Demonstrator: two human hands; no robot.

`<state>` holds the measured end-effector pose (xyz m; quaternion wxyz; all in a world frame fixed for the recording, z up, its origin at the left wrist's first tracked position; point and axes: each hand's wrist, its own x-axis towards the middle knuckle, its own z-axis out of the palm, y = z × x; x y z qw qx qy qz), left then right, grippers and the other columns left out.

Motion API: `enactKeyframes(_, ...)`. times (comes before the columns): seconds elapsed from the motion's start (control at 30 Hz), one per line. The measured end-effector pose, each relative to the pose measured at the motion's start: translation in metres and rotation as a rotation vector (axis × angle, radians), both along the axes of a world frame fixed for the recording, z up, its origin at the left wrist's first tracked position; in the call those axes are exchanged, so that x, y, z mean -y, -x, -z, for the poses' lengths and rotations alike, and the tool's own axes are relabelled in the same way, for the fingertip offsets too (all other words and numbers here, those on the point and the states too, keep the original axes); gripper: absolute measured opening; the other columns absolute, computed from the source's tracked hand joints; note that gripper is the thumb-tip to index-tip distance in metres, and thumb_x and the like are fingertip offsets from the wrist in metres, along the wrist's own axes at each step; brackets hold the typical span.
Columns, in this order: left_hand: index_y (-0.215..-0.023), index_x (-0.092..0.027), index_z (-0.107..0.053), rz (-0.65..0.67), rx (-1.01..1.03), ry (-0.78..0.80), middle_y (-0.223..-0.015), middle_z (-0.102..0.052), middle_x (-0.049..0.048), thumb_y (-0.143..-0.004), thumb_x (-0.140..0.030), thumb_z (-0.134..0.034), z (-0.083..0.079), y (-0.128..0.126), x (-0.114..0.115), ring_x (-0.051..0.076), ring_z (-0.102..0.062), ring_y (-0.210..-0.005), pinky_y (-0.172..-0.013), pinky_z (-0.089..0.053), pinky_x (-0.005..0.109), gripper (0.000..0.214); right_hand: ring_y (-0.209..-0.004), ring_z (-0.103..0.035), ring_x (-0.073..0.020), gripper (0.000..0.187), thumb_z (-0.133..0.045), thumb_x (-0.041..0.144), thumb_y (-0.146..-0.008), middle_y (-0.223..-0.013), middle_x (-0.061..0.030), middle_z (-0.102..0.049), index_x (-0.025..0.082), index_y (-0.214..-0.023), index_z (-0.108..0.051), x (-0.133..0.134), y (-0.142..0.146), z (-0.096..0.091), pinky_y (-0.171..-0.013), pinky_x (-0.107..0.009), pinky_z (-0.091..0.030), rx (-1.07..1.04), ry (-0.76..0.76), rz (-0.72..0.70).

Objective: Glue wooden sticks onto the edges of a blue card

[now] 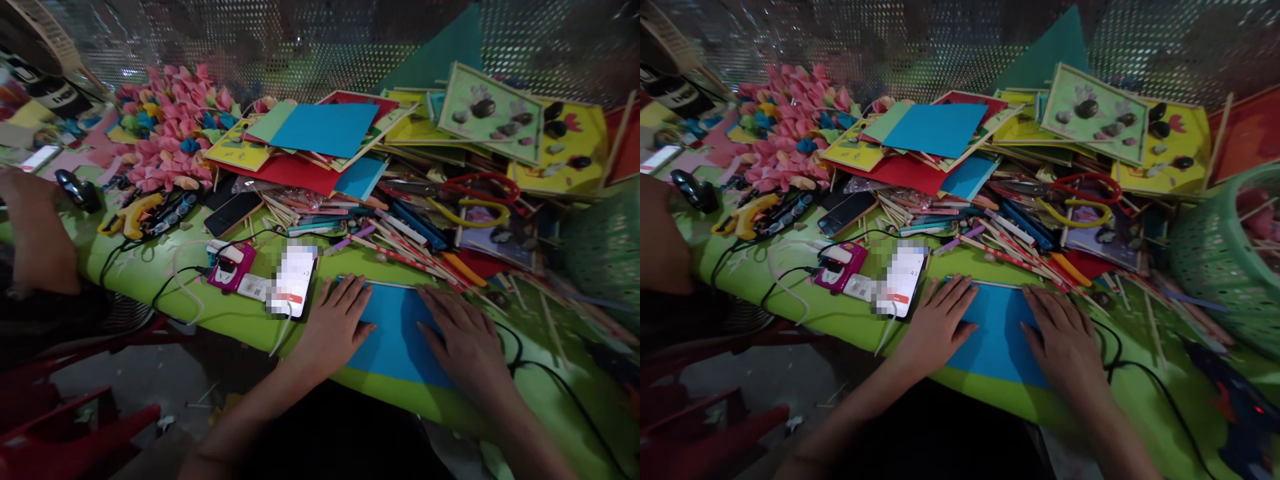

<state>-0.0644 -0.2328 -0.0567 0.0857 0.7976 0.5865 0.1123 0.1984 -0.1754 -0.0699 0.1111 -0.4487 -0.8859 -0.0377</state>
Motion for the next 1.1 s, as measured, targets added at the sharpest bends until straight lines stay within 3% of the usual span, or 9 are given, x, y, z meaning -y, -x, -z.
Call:
enactKeyframes(0.4, -0.161, -0.019, -0.034, -0.007, -0.003, -0.001, -0.171, -0.027, 0.004, -0.108, -0.051, -0.03, -0.001, 0.001, 0.0007, 0.026, -0.023, -0.159, -0.129, -0.023, 0.053, 0.062, -0.131, -0.056, -0.0345, 0.059, -0.044, 0.036, -0.105, -0.145, -0.0104, -0.062, 0.026, -0.162, -0.032, 0.0003, -0.0026, 0.0022, -0.1, -0.052, -0.046, 0.013, 0.01, 0.003)
enactKeyframes(0.77, -0.16, -0.018, -0.035, -0.015, -0.002, 0.011, -0.17, -0.03, 0.0048, -0.108, -0.052, -0.03, -0.0007, 0.0009, 0.0007, 0.025, -0.026, -0.158, -0.129, -0.024, 0.054, 0.062, -0.133, -0.055, -0.0358, 0.064, -0.043, 0.038, -0.105, -0.147, -0.0092, -0.06, 0.031, -0.165, -0.023, 0.0013, -0.0012, 0.0005, -0.102, -0.055, -0.045, 0.018, 0.025, 0.023)
enactKeyframes(1.1, -0.16, -0.018, -0.034, -0.012, 0.004, 0.019, -0.17, -0.03, 0.003, -0.108, -0.053, -0.027, 0.0002, 0.0004, 0.0015, 0.023, -0.02, -0.159, -0.129, -0.022, 0.055, 0.063, -0.13, -0.057, -0.0361, 0.061, -0.044, 0.037, -0.105, -0.144, -0.0117, -0.062, 0.028, -0.163, -0.028, 0.0007, -0.0021, 0.001, -0.098, -0.054, -0.048, 0.023, 0.005, 0.003)
